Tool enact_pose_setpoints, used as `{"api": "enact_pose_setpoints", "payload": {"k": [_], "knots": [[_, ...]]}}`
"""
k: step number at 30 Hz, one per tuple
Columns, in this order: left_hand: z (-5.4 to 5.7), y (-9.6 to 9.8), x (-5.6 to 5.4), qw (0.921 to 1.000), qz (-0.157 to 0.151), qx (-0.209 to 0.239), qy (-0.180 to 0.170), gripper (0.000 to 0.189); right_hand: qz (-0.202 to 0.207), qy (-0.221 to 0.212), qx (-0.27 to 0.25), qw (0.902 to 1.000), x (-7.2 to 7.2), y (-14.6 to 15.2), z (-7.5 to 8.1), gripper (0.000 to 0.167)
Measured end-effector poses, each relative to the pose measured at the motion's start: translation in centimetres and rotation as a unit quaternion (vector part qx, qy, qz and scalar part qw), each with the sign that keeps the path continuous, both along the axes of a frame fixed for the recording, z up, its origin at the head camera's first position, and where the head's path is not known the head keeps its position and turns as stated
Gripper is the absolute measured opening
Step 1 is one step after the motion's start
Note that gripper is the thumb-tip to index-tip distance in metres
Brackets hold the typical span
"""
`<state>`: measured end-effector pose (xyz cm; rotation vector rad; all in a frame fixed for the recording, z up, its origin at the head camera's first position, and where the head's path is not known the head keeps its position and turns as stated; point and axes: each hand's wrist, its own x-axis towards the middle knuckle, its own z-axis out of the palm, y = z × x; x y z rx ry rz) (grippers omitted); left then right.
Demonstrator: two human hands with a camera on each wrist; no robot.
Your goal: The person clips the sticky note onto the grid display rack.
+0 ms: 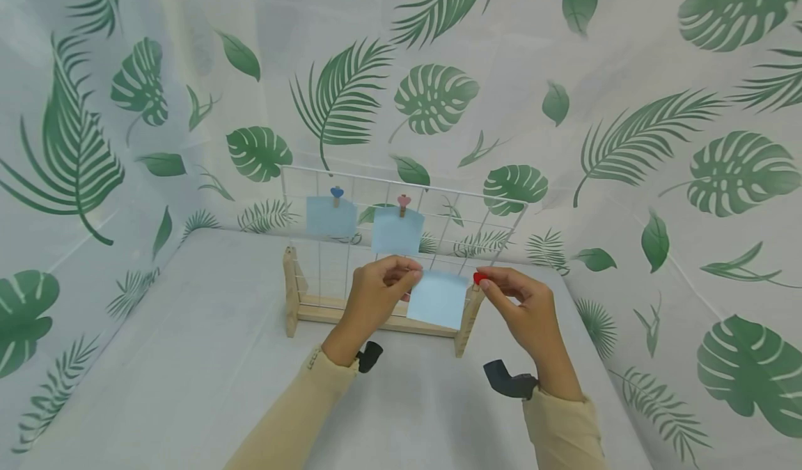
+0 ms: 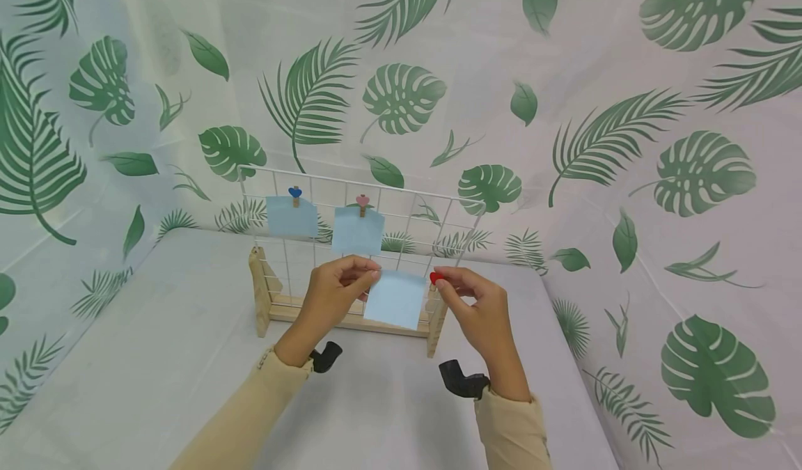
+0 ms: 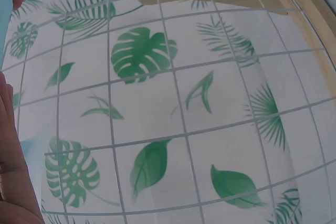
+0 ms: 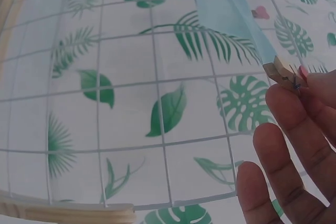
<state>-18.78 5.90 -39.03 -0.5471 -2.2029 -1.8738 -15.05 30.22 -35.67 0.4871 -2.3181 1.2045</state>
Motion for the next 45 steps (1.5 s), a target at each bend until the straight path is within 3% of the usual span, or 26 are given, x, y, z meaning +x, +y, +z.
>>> {"api": "enact_pose_setpoints", "payload": {"k": [10, 26, 33, 45], "knots": [[0.4, 0.0, -0.5, 0.9991, -0.001, -0.02, 0.038, 0.011, 0.012, 0.001, -0.002, 0.9999, -0.6, 0.0, 0.5, 0.018], [0.3, 0.7, -1.4, 0.9953, 0.01, -0.026, 0.093, 0.009, 0.002, -0.041, 0.003, 0.9992, -1.7, -0.2, 1.9, 0.018], [0.5, 1.0, -1.9, 0.9948, 0.01, -0.023, 0.098, 0.009, 0.004, -0.045, 0.01, 0.9989, -2.3, 0.1, 2.4, 0.018], [0.8, 1.3, -1.9, 0.9951, 0.019, -0.023, 0.094, 0.009, 0.006, -0.065, 0.014, 0.9978, -2.6, 0.2, 2.8, 0.016]]}}
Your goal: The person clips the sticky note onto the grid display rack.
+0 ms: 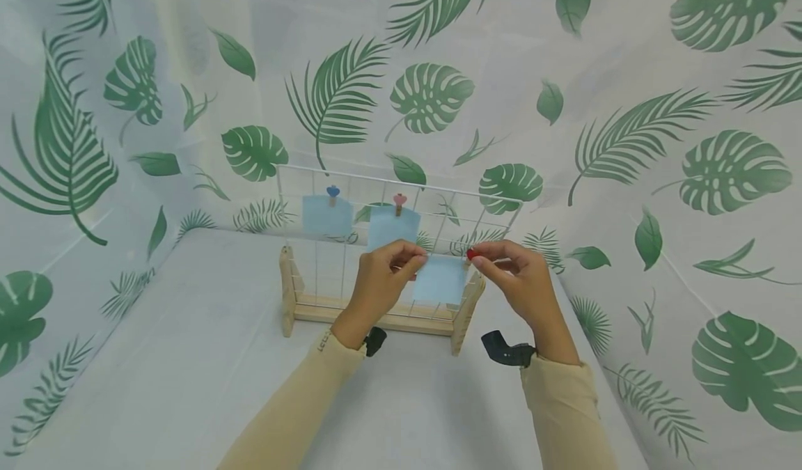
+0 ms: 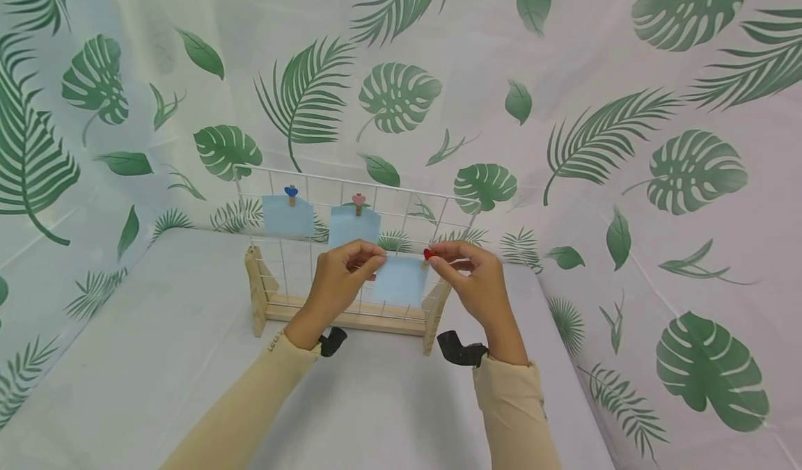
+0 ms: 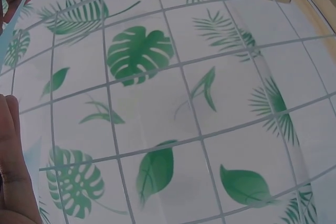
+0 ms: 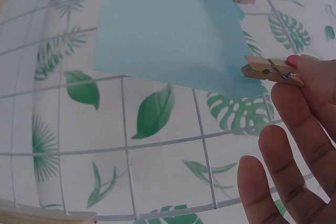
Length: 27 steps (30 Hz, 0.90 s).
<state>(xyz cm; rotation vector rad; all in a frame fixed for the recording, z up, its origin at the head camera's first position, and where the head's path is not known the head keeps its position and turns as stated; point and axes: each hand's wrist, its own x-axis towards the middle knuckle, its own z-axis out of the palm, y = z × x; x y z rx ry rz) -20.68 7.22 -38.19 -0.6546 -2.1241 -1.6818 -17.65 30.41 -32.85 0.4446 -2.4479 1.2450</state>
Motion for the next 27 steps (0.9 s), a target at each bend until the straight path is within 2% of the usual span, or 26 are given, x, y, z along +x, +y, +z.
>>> {"api": "enact_pose_setpoints", "payload": {"k": [16, 27], "knots": [[0.4, 0.5, -0.9, 0.9999, -0.003, 0.007, 0.012, 0.009, -0.01, 0.035, 0.014, 0.9993, -0.8, 0.1, 0.7, 0.015], [1.1, 0.8, -1.4, 0.9998, 0.007, 0.009, 0.017, 0.01, 0.002, 0.035, -0.032, 0.9989, -1.1, 0.2, 1.2, 0.016]]}}
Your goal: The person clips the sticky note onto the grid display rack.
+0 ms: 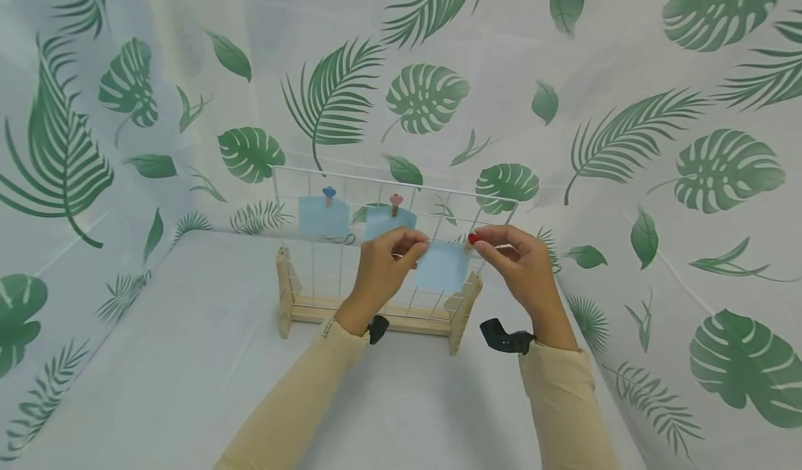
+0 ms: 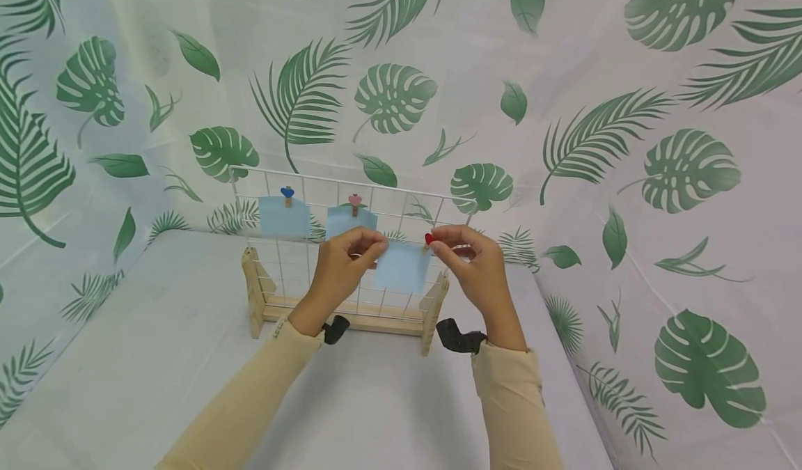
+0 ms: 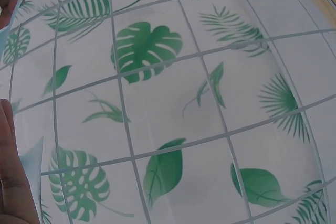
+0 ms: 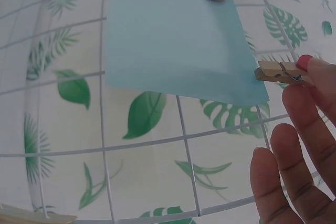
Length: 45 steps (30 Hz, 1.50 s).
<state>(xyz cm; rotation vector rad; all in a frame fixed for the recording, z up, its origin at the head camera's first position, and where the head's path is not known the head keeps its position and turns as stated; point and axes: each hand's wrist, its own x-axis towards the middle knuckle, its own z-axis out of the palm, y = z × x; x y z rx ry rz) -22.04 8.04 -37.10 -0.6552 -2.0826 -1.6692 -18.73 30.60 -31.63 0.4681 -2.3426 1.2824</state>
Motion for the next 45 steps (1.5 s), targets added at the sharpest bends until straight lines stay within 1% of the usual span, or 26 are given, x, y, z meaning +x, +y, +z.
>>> {"api": "enact_pose_setpoints", "payload": {"k": [7, 14, 18, 24, 33, 36, 42, 45], "knots": [[0.3, 0.1, 0.0, 0.9999, 0.009, 0.01, 0.004, 0.01, 0.002, 0.017, 0.001, 0.9999, -0.5, -0.1, 0.4, 0.016], [0.5, 0.4, -0.4, 0.9995, 0.007, 0.022, 0.019, 0.01, -0.005, 0.033, 0.012, 0.9994, -0.8, -0.1, 1.0, 0.016], [0.8, 0.4, -0.5, 0.9994, 0.007, 0.025, 0.025, 0.011, -0.008, 0.033, 0.015, 0.9993, -0.9, -0.2, 1.3, 0.017], [1.2, 0.5, -0.8, 0.9994, 0.007, 0.026, 0.023, 0.011, -0.026, 0.034, 0.027, 0.9987, -1.1, -0.3, 1.7, 0.017], [0.9, 1.2, -1.1, 0.9993, 0.001, 0.027, 0.024, 0.009, -0.049, 0.021, 0.032, 0.9981, -1.0, -0.6, 2.3, 0.018], [0.8, 1.4, -1.0, 0.9993, 0.002, 0.026, 0.027, 0.009, -0.054, 0.016, 0.032, 0.9979, -0.9, -0.6, 2.5, 0.019], [0.8, 1.6, -1.0, 0.999, 0.01, 0.024, 0.036, 0.009, -0.061, 0.005, 0.041, 0.9973, -1.0, -0.6, 2.7, 0.018], [0.9, 1.7, -1.1, 0.9984, 0.023, 0.017, 0.048, 0.008, -0.057, 0.007, 0.039, 0.9976, -1.1, -0.6, 2.7, 0.017]]}}
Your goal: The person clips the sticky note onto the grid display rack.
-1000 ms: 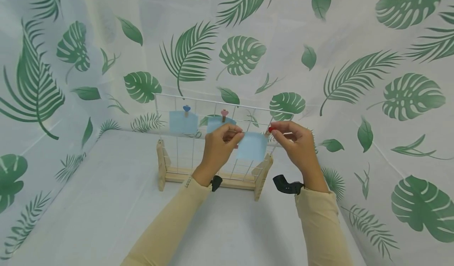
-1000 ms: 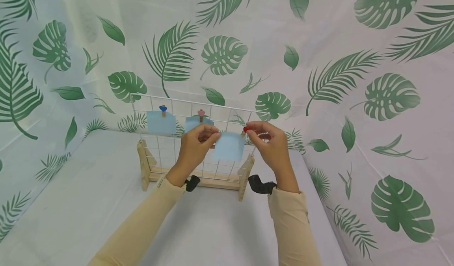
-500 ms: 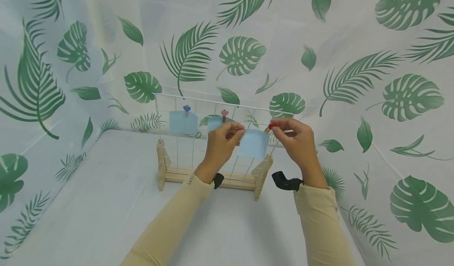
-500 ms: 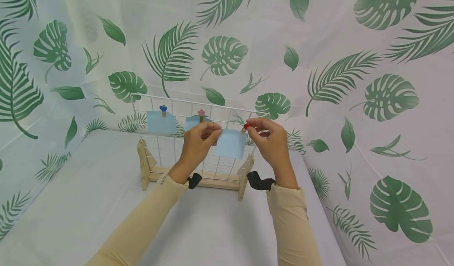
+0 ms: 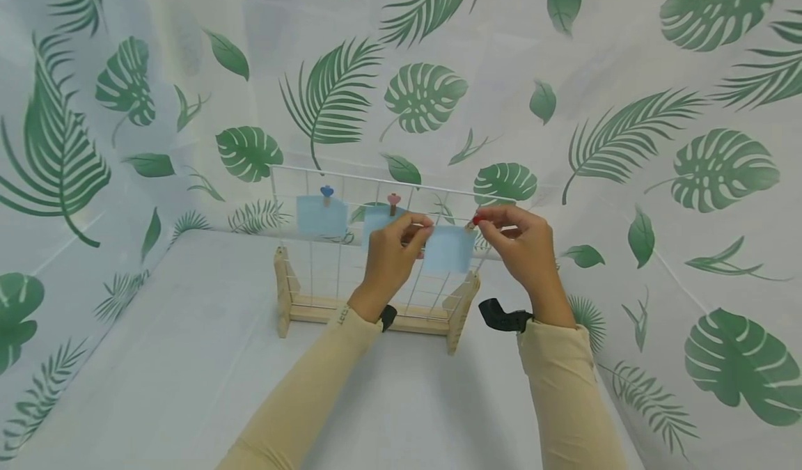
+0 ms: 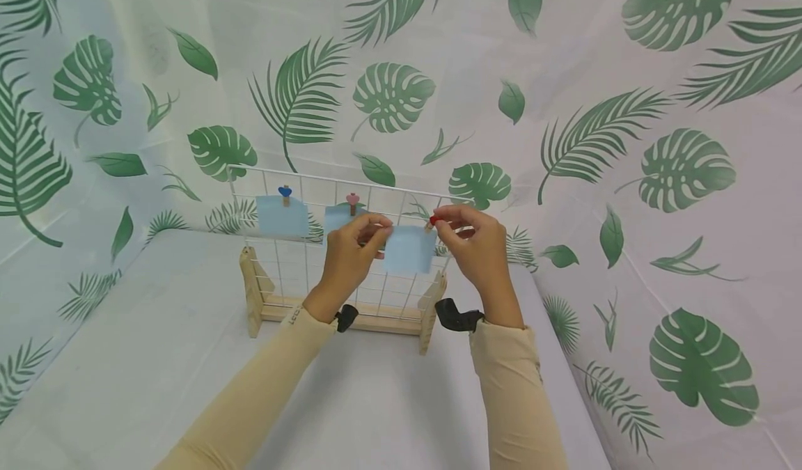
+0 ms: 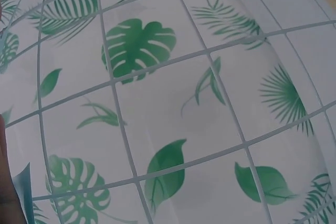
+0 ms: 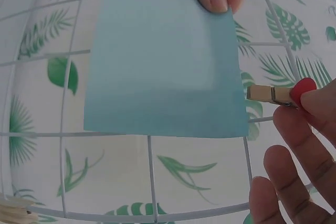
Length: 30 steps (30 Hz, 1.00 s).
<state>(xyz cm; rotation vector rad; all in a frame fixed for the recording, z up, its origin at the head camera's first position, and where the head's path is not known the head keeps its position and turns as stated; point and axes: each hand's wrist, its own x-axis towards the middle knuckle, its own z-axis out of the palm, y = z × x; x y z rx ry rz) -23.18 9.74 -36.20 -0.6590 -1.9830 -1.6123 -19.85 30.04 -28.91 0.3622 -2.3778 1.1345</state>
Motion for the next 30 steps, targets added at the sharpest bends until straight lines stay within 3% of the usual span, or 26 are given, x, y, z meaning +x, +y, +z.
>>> {"api": "enact_pose_setpoints", "payload": {"k": [14, 21, 30], "knots": [[-0.1, 0.5, -0.9, 0.9977, 0.043, -0.007, 0.052, 0.007, 0.013, 0.028, 0.008, 0.9995, -0.7, 0.2, 0.1, 0.014], [0.0, 0.9, -0.9, 0.9975, 0.047, -0.002, 0.052, 0.007, 0.006, 0.053, 0.002, 0.9986, -1.2, 0.1, -0.1, 0.012], [0.2, 1.1, -1.0, 0.9971, 0.057, -0.001, 0.05, 0.008, 0.01, 0.04, 0.015, 0.999, -1.6, -0.2, 0.0, 0.013]]}}
